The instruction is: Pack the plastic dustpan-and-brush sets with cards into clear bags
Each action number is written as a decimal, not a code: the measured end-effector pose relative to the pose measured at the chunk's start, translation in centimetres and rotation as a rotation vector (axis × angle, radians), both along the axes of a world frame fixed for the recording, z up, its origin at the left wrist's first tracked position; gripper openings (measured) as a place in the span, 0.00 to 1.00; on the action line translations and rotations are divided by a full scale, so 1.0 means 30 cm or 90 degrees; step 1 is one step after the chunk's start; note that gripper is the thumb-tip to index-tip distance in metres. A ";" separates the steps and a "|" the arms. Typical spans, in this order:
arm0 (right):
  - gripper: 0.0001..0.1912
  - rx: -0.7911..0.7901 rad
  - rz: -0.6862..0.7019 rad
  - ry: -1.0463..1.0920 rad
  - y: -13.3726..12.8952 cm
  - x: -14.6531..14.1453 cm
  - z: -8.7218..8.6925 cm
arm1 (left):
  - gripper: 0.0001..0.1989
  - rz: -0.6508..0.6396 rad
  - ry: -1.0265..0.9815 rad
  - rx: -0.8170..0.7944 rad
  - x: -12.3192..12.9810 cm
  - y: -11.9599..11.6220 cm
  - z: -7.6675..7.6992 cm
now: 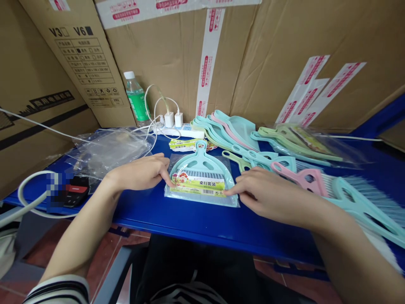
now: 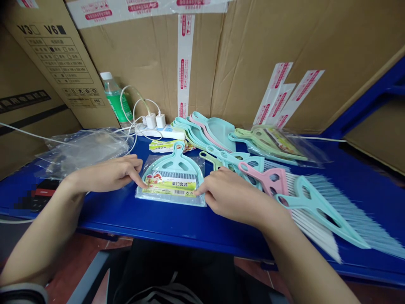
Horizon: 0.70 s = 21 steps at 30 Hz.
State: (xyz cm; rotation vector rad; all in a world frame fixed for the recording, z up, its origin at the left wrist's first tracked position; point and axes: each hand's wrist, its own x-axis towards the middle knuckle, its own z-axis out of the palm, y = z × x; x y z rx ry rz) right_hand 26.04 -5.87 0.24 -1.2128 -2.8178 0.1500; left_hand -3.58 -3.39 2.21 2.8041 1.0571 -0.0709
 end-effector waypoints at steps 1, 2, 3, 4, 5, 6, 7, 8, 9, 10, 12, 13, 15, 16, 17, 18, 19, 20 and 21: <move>0.24 0.002 -0.004 -0.002 0.000 0.001 0.001 | 0.23 0.000 -0.002 0.004 0.000 0.000 0.000; 0.24 0.000 -0.011 -0.006 0.000 0.002 0.003 | 0.23 0.001 -0.001 0.005 0.001 0.001 0.000; 0.24 -0.003 -0.020 -0.013 0.001 0.002 0.004 | 0.23 0.003 0.003 0.004 0.002 0.000 0.001; 0.24 -0.010 -0.030 -0.019 0.001 0.001 0.005 | 0.23 0.006 0.006 0.003 0.003 -0.001 0.002; 0.24 -0.017 -0.037 -0.023 0.002 0.000 0.006 | 0.23 0.009 0.009 0.001 0.006 -0.003 0.004; 0.23 -0.021 -0.042 -0.024 0.003 -0.001 0.006 | 0.24 0.011 0.010 -0.002 0.009 -0.006 0.006; 0.23 -0.023 -0.045 -0.022 0.003 -0.003 0.007 | 0.24 0.012 0.007 -0.005 0.014 -0.010 0.007; 0.23 -0.023 -0.044 -0.018 0.004 -0.004 0.006 | 0.23 0.013 0.002 -0.007 0.019 -0.015 0.007; 0.22 -0.022 -0.039 -0.012 0.004 -0.006 0.006 | 0.23 0.012 -0.004 -0.008 0.026 -0.020 0.007; 0.21 -0.020 -0.035 -0.006 0.004 -0.007 0.004 | 0.22 0.012 -0.009 -0.007 0.034 -0.024 0.005; 0.16 -0.009 -0.028 0.009 0.005 -0.009 -0.002 | 0.18 0.018 -0.010 0.008 0.052 -0.031 -0.004; 0.13 0.001 -0.024 0.018 0.005 -0.012 -0.006 | 0.16 0.024 -0.007 0.020 0.061 -0.033 -0.011; 0.09 0.035 -0.020 0.036 0.007 -0.022 -0.015 | 0.16 0.032 0.001 0.051 0.076 -0.031 -0.027; 0.08 0.054 -0.017 0.041 0.008 -0.029 -0.019 | 0.15 0.033 0.005 0.068 0.082 -0.029 -0.035; 0.08 0.074 -0.014 0.040 0.009 -0.038 -0.024 | 0.15 0.031 0.010 0.086 0.086 -0.026 -0.043; 0.09 0.096 -0.010 0.035 0.010 -0.048 -0.028 | 0.14 0.028 0.013 0.102 0.090 -0.023 -0.050; 0.11 0.119 -0.004 0.025 0.010 -0.059 -0.033 | 0.13 0.022 0.014 0.115 0.093 -0.021 -0.056; 0.12 0.147 0.006 0.015 0.010 -0.069 -0.037 | 0.11 0.014 0.010 0.123 0.095 -0.020 -0.060; 0.12 0.175 0.022 0.007 0.008 -0.079 -0.042 | 0.09 0.003 0.004 0.128 0.097 -0.020 -0.062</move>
